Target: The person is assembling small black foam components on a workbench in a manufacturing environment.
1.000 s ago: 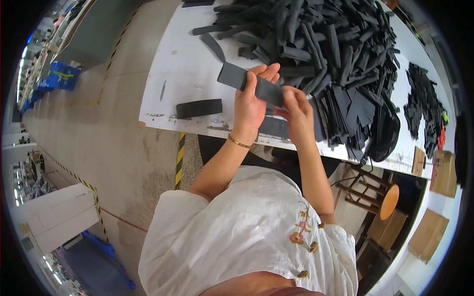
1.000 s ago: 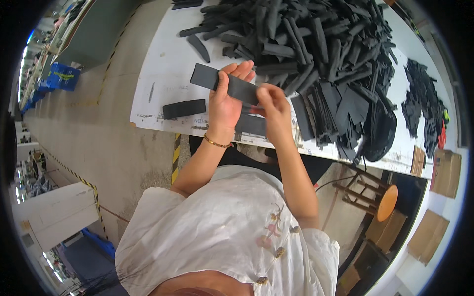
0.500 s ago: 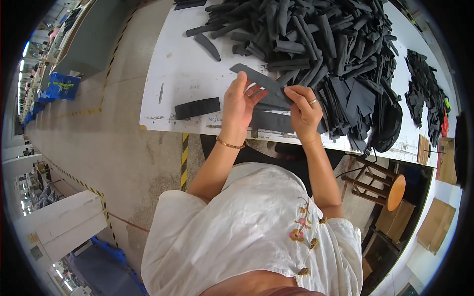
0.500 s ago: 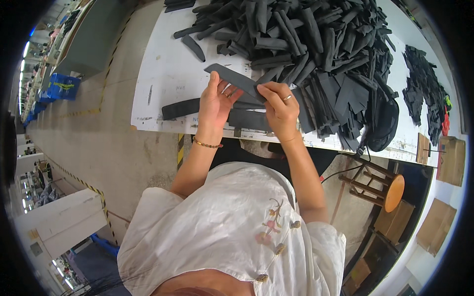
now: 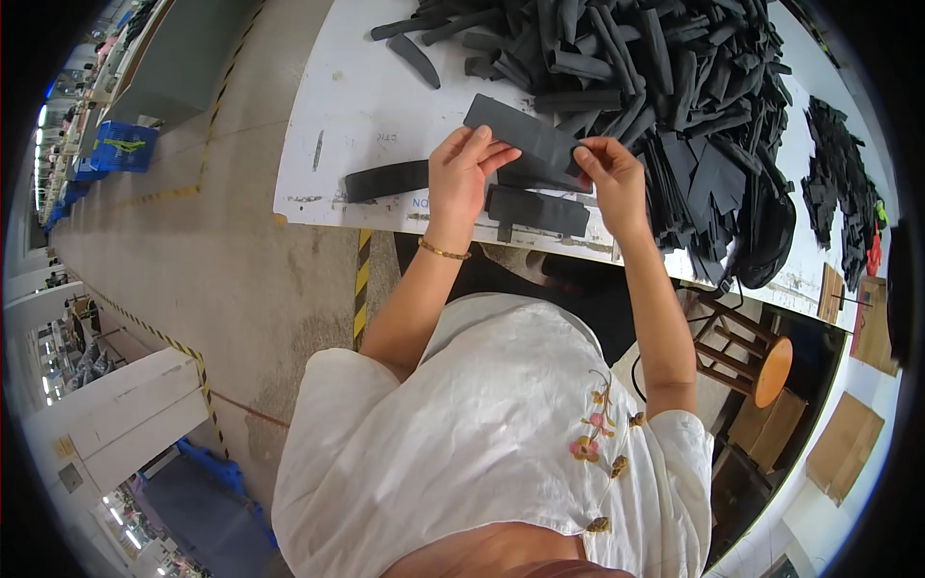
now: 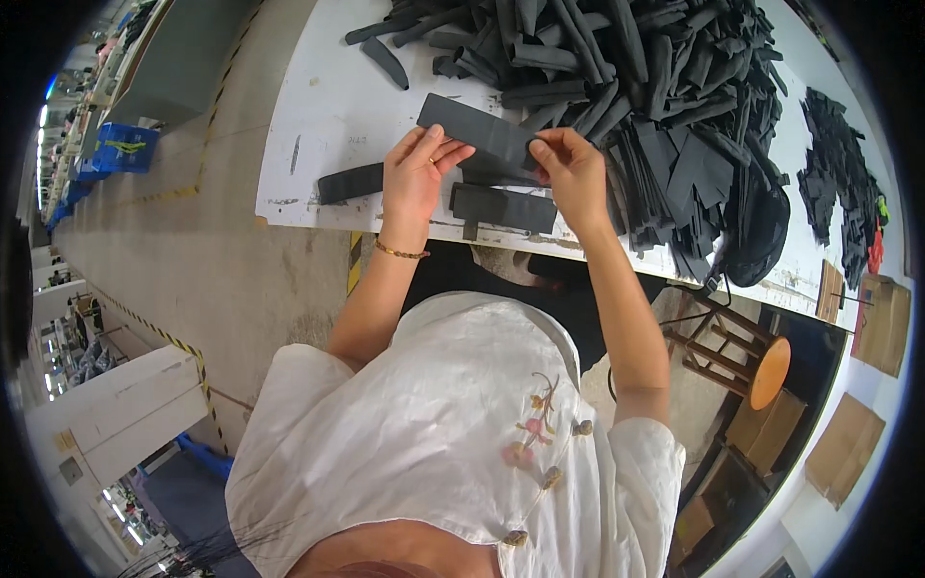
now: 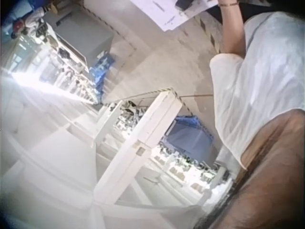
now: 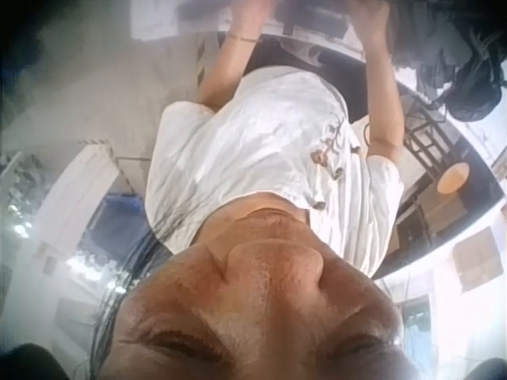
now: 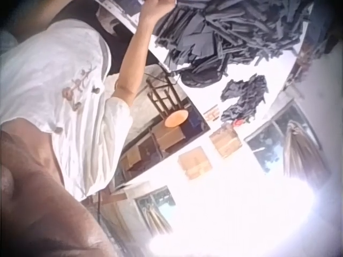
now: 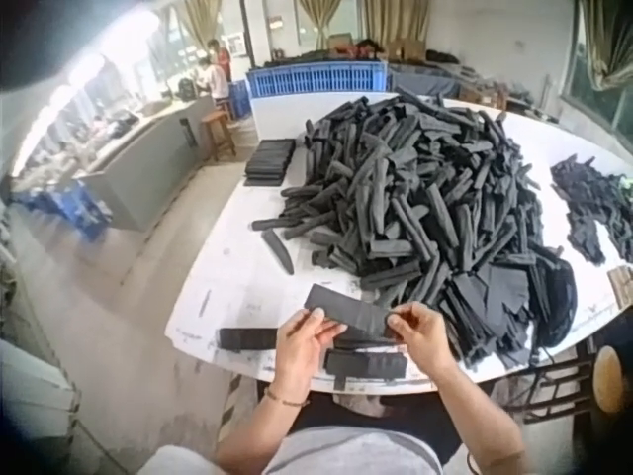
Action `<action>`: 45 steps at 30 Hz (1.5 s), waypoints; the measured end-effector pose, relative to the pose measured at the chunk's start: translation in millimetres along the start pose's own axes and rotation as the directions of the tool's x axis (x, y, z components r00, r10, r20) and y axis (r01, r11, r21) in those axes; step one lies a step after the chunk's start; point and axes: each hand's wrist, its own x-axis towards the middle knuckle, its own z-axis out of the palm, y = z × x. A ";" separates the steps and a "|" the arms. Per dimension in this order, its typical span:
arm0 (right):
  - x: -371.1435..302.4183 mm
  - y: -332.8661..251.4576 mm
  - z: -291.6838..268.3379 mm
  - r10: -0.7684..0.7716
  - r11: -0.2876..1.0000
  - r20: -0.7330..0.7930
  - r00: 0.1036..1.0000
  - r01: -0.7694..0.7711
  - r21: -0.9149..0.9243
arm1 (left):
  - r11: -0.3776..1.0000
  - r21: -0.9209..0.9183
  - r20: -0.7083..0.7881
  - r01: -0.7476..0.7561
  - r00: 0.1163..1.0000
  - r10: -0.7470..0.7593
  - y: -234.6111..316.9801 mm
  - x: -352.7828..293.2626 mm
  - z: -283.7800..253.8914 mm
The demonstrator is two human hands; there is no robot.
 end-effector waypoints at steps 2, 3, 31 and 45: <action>3.1 0.9 -8.9 -0.013 0.999 -0.016 1.000 0.012 -0.047 | 0.998 -0.021 -0.031 0.053 0.998 -0.053 3.5 2.3 0.9; 4.2 2.8 -14.5 0.000 0.996 -0.004 1.000 0.000 -0.092 | 0.988 0.149 -0.058 0.032 0.998 -0.023 2.5 5.6 -5.7; 7.0 46.2 -139.3 -0.368 -0.013 -0.031 0.929 -0.038 -0.999 | 0.557 0.828 -0.243 0.061 0.935 0.259 39.0 270.4 -111.7; -15.5 23.8 -152.1 -0.386 0.165 0.130 0.913 0.207 -0.964 | 0.997 -0.020 -0.094 0.074 0.993 -0.076 35.1 96.9 -52.9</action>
